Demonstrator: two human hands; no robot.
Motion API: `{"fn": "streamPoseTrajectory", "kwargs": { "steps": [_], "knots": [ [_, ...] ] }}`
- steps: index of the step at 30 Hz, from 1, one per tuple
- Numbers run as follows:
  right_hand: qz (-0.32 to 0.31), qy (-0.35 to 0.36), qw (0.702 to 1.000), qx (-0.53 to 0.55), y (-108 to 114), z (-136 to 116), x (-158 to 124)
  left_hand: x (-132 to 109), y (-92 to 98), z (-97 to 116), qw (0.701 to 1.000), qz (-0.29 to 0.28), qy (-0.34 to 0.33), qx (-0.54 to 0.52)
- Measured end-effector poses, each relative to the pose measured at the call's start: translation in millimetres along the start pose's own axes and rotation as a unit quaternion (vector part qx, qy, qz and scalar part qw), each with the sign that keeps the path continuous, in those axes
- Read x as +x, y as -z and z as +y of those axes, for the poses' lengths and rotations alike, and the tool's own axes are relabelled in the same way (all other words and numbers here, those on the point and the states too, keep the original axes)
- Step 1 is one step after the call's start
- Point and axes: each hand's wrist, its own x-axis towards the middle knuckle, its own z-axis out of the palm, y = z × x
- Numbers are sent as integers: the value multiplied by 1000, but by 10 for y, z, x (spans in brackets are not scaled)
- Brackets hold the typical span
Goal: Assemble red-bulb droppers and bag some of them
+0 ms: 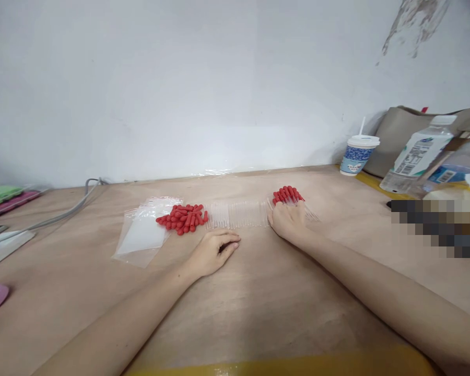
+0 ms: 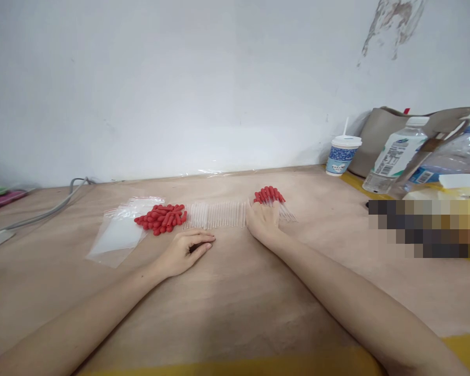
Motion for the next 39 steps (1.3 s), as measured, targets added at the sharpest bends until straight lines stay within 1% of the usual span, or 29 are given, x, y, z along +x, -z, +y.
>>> {"fn": "streamPoseTrajectory", "kwargs": {
  "steps": [2,3,5,7,8,9,11,13,16,21,23,25,26,27,28,29,30,31,32,33,34,36,39],
  "knots": [
    [32,-24,999,-30,-8,-14,-47,-6,-10,-5,1000,2,0,7],
    [51,-27,997,-42,-12,-17,-78,-8,-10,-12,1000,15,3,21],
    [74,9,997,-31,-22,-17,-148,-2,11,-40,993,74,27,86],
    [76,56,995,20,-32,-7,-222,15,63,-90,968,145,76,190],
    [71,78,993,53,-37,-1,-256,28,99,-123,949,172,104,244],
    [67,99,989,83,-40,5,-288,42,137,-160,930,186,131,290],
    [66,147,979,126,-42,10,-341,69,208,-238,900,191,171,352],
    [69,195,967,146,-36,6,-377,88,254,-308,885,183,194,381],
    [69,229,958,156,-17,-10,-396,100,264,-380,880,168,208,393],
    [68,227,957,168,6,-22,-384,122,223,-436,884,166,224,376],
    [61,227,956,177,15,-23,-385,128,220,-428,885,188,227,360],
    [58,221,955,189,30,-24,-395,115,228,-384,883,236,219,340],
    [58,215,955,196,40,-25,-401,98,233,-347,887,261,203,322],
    [58,207,956,202,49,-26,-408,75,235,-301,897,276,176,296],
    [59,199,956,206,57,-25,-415,44,233,-247,914,277,141,262],
    [58,193,958,206,62,-23,-422,10,226,-191,937,253,99,220],
    [55,190,959,203,64,-18,-428,-25,214,-137,960,210,63,176],
    [51,189,961,196,63,-12,-433,-57,196,-87,978,152,38,139],
    [48,191,962,189,59,-5,-437,-84,176,-47,988,99,31,110],
    [47,196,963,181,52,2,-439,-104,154,-18,993,65,36,91],
    [48,201,963,174,44,10,-439,-115,133,-2,995,46,47,81],
    [54,213,962,164,29,21,-437,-115,97,-1,995,42,62,71],
    [53,229,960,151,19,22,-432,-77,62,-35,995,43,63,59]
  ]
}}
